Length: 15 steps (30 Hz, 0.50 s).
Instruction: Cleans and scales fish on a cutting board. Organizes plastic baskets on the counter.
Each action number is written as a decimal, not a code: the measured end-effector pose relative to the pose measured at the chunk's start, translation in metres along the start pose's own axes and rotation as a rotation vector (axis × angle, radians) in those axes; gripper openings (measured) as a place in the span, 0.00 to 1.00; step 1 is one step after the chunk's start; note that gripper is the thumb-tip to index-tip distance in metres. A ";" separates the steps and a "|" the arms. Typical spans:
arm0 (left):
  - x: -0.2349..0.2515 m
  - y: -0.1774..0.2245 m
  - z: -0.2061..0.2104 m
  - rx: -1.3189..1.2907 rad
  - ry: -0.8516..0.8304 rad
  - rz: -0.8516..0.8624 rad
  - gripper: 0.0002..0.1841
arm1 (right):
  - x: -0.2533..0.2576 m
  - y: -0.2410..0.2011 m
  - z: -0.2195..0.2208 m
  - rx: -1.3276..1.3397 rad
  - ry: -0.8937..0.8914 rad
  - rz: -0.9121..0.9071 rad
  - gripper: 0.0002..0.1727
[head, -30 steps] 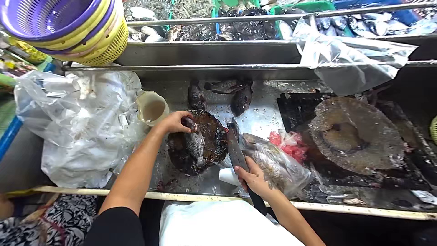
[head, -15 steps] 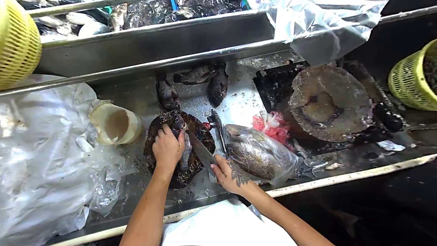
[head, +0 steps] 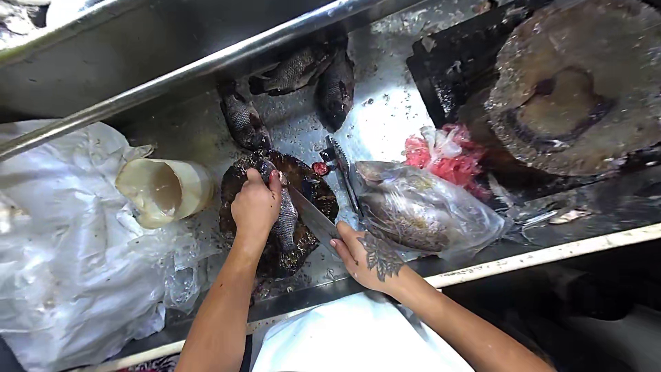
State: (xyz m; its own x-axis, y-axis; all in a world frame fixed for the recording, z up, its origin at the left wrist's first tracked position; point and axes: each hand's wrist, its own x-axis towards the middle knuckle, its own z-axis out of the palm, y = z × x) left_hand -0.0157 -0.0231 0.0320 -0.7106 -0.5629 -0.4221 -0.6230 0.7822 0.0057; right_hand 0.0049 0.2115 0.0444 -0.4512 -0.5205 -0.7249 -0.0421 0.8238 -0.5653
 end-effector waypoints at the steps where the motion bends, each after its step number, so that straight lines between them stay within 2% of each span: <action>1: 0.000 0.000 0.001 0.008 0.005 0.004 0.33 | 0.003 -0.005 -0.003 0.001 0.000 0.015 0.18; 4: -0.002 0.001 0.004 0.001 0.030 0.018 0.33 | 0.012 -0.019 -0.010 -0.047 -0.001 0.073 0.19; 15: -0.006 0.000 0.006 -0.021 0.045 0.022 0.31 | 0.007 -0.014 -0.008 -0.027 -0.020 0.041 0.19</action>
State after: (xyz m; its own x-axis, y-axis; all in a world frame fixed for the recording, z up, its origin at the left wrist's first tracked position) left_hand -0.0097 -0.0177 0.0296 -0.7377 -0.5579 -0.3803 -0.6138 0.7888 0.0335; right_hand -0.0044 0.1977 0.0506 -0.4348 -0.4907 -0.7551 -0.0482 0.8500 -0.5247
